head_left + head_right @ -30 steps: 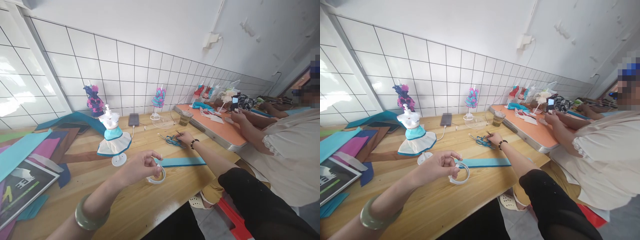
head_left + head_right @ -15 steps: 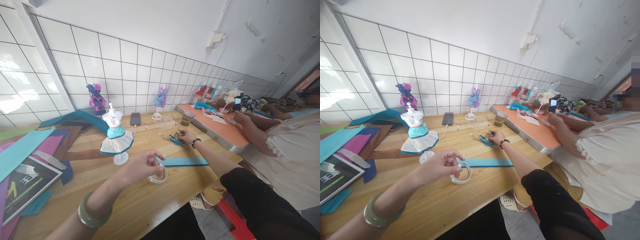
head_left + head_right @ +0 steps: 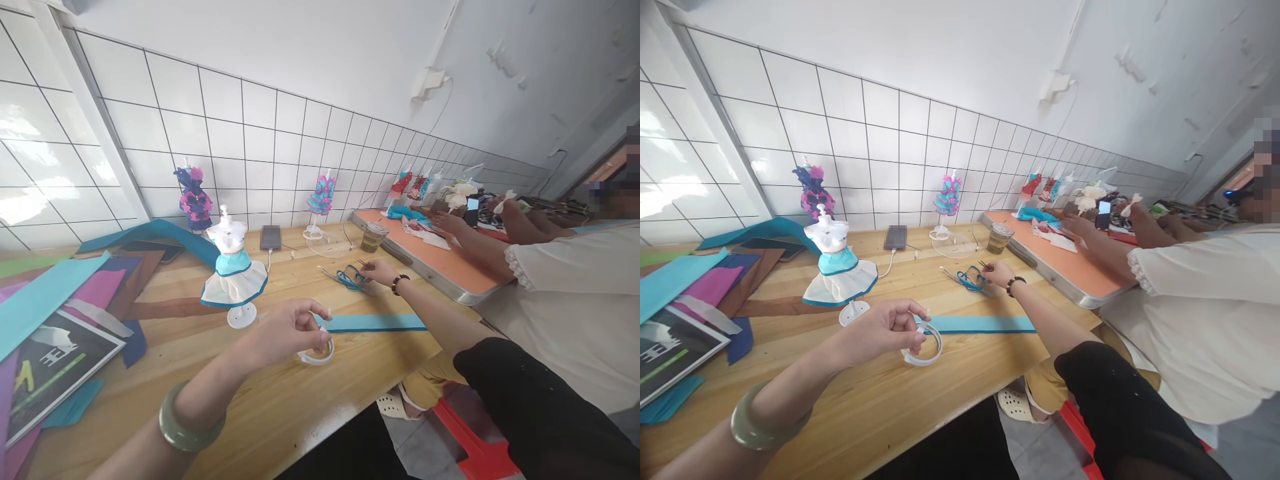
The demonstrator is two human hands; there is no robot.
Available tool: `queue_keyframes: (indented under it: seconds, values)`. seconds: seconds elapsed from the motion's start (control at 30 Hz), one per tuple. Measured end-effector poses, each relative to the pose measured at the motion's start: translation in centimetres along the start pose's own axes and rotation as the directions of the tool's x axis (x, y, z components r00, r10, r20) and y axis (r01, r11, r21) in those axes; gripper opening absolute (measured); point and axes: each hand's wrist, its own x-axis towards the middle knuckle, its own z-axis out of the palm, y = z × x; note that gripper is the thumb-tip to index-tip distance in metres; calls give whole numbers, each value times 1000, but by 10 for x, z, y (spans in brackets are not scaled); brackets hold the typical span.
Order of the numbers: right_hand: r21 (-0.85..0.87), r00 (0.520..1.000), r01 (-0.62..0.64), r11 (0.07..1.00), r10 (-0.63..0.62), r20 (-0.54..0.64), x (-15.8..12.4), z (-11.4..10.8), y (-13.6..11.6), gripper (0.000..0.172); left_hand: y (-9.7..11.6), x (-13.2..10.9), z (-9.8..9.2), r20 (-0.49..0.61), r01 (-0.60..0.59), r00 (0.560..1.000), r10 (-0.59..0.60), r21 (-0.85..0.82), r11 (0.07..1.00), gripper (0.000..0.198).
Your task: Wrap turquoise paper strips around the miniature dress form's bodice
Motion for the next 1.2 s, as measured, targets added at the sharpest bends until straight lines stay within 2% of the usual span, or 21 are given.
queue_keyframes:
  seconds: [0.1, 0.27, 0.4, 0.53, 0.67, 0.8, 0.87, 0.93, 1.07, 1.1, 1.17, 1.2]
  values:
    - [-49, 1000, -22, 999, 21, -14, -4, -1, -3, 32, 1, 0, 0, 2, -7, 1000, 7, 1, 1000, 28]
    - [-74, 999, -31, 997, 32, 11, -10, 14, -15, 31, 2, 0, 1, -2, 3, 1000, -3, 7, 1000, 27]
    - [-9, 995, -57, 998, 57, 76, -12, 19, -21, 30, 1, 1, 1, 5, 2, 1000, -2, -1, 1000, 28]
    - [95, 991, -96, 991, 86, 105, -15, 12, -17, 33, -1, 1, 0, 12, -5, 1000, 5, -10, 1000, 29]
    - [187, 994, -113, 976, 112, 19, -20, 3, -12, 33, -2, 2, 0, 21, -12, 1000, 13, -30, 999, 28]
    - [265, 991, -75, 961, 101, -84, -30, -6, -16, 32, -3, 2, -1, 13, -12, 1000, 13, -8, 1000, 29]
    - [295, 993, -30, 955, 62, -98, -40, -10, -23, 33, -3, 2, -1, 4, -11, 1000, 11, -1, 1000, 30]
    - [313, 997, 34, 949, -11, -73, -56, -10, -34, 41, -3, 2, -1, -2, -8, 1000, 8, -8, 1000, 32]
    - [323, 981, 156, 933, -185, 60, -106, -2, -57, 44, -2, 2, -2, -12, 2, 1000, -2, -11, 1000, 35]
    - [324, 968, 191, 927, -232, 94, -120, 2, -62, 45, -2, 2, -2, -20, 5, 1000, -5, 1, 1000, 36]
    - [330, 905, 354, 875, -409, 115, -149, 7, -71, 49, -2, 2, -2, -39, 8, 999, -7, 23, 1000, 35]
    - [349, 886, 383, 855, -447, 122, -162, 9, -74, 52, -2, 2, -1, -45, 5, 999, -4, 27, 1000, 35]
